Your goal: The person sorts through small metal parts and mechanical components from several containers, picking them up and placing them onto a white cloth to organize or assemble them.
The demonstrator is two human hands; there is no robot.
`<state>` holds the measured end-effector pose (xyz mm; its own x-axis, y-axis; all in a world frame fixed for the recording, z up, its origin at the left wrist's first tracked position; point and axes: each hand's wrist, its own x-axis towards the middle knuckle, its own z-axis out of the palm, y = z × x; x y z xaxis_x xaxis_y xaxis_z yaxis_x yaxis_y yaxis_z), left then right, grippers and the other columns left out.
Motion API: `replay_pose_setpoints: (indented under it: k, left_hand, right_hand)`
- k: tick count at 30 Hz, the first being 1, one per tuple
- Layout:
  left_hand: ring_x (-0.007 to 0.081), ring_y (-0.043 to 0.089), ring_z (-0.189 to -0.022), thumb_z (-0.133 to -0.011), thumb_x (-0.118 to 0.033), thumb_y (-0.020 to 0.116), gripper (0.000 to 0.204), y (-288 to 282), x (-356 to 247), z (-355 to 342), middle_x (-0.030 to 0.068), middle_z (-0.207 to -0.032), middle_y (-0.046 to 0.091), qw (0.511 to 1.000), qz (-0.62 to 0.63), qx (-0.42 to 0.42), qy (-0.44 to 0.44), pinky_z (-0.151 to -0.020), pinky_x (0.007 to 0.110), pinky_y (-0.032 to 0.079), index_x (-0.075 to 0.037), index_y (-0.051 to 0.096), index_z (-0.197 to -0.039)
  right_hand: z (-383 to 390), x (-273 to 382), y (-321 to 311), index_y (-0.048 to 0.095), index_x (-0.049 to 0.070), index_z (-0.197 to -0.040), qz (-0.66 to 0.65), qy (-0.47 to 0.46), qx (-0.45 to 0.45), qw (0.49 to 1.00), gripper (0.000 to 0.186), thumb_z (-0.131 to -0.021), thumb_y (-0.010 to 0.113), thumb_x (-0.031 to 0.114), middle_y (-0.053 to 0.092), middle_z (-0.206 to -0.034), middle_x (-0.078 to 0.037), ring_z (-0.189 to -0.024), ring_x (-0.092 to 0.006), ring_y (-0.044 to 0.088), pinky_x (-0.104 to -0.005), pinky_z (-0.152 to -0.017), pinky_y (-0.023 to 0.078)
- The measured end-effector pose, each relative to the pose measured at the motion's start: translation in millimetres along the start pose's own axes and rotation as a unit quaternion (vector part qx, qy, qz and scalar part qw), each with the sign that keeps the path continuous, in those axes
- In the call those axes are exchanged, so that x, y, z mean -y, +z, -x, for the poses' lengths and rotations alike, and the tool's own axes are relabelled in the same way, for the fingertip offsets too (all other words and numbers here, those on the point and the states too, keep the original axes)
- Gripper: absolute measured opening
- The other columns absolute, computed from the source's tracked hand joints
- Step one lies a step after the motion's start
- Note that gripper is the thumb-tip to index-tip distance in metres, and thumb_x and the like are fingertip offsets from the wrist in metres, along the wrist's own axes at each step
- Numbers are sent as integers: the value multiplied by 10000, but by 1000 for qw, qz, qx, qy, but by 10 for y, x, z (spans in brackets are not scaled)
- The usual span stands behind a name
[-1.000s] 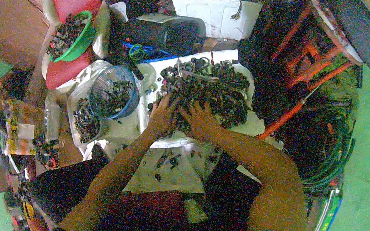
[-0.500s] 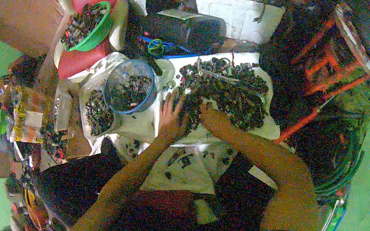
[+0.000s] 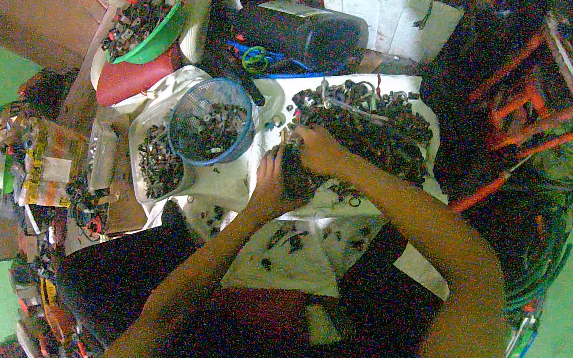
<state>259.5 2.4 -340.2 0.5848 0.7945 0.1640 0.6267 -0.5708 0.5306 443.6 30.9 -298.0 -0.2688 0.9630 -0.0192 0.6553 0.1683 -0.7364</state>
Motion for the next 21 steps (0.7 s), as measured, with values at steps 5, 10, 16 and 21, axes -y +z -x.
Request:
replay_pose_setpoints:
  k: [5, 10, 16, 21]
  left_hand:
    - [426, 363, -1120, -565, -297, 810, 1051, 28, -15, -63, 237, -1188, 361, 1000, -17, 16, -9, -986, 509, 314, 31, 215, -1368]
    - [401, 459, -1054, -695, -69, 714, 656, 63, 66, -79, 221, -1108, 450, 995, 82, -44, -20, -905, 425, 422, 22, 395, -1261]
    - [362, 474, -988, -721, -4, 665, 542, 28, -87, -239, 191, -1045, 495, 989, 107, -98, -35, -856, 426, 423, 0, 445, -1216]
    - [363, 426, -1048, -799, -210, 654, 551, 61, -310, -493, 192, -1154, 441, 999, 4, -31, -18, -922, 443, 371, -35, 433, -1272]
  right_hand:
    - [38, -96, -132, 499, 21, -1149, -3, -78, -1, 997, 422, -727, 529, 18, 576, -1056, -256, -1018, -419, 543, -466, -885, 437]
    - [142, -53, -314, 489, 57, -1186, 173, -48, -2, 984, 503, -696, 536, -48, 528, -1166, -194, -1110, -385, 491, -425, -929, 424]
    - [491, -492, -382, 369, 71, -1357, 415, 6, 44, 909, 682, -745, 644, 192, 337, -1389, -176, -1306, -319, 306, -528, -1008, 326]
    - [530, -382, -437, 327, 56, -1376, 418, 71, 1, 906, 737, -766, 655, 308, 316, -1395, -208, -1297, -328, 320, -567, -998, 305]
